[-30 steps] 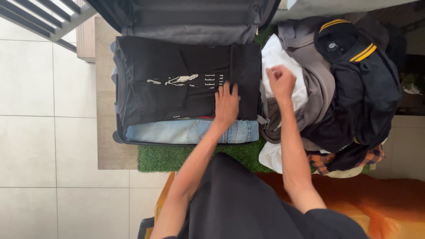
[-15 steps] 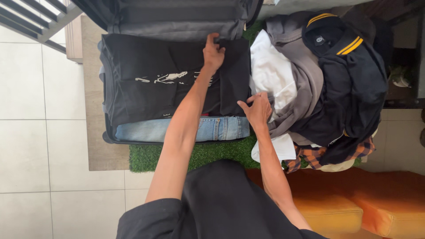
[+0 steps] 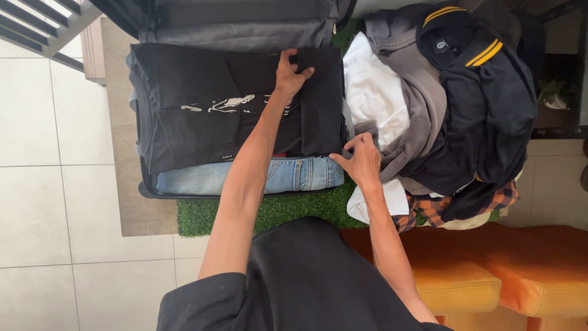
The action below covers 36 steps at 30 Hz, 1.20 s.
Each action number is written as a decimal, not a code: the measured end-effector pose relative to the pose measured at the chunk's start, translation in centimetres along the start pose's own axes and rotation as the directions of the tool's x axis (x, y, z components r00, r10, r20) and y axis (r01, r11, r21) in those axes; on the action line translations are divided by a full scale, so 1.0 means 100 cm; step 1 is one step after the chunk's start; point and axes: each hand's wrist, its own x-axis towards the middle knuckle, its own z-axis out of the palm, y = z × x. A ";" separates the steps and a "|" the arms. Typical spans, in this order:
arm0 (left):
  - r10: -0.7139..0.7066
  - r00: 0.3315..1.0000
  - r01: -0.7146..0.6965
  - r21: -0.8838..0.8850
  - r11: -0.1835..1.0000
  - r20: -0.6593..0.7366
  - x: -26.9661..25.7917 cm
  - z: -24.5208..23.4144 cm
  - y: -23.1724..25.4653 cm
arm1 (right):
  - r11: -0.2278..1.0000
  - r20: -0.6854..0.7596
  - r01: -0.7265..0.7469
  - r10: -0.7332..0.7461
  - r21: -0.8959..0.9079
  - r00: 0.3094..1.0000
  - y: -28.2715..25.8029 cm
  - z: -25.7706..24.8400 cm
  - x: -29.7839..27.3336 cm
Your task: The person folds several shirts, a hoodie, and a pair of jeans by hand and places them into an open suitcase.
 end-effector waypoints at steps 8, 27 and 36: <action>-0.022 0.983 0.105 -0.467 0.878 0.181 0.016 0.007 -0.023 | 0.963 -0.059 0.266 -0.268 -0.033 0.962 0.003 0.015 -0.001; 0.307 0.947 -0.254 0.802 0.541 0.093 -0.065 0.075 0.081 | 0.999 -0.141 0.010 -0.003 0.048 0.990 0.013 0.032 0.006; 0.257 0.957 -0.253 0.823 0.509 0.135 -0.048 0.098 0.051 | 0.985 -0.169 -0.063 0.091 0.163 0.981 0.005 0.044 0.014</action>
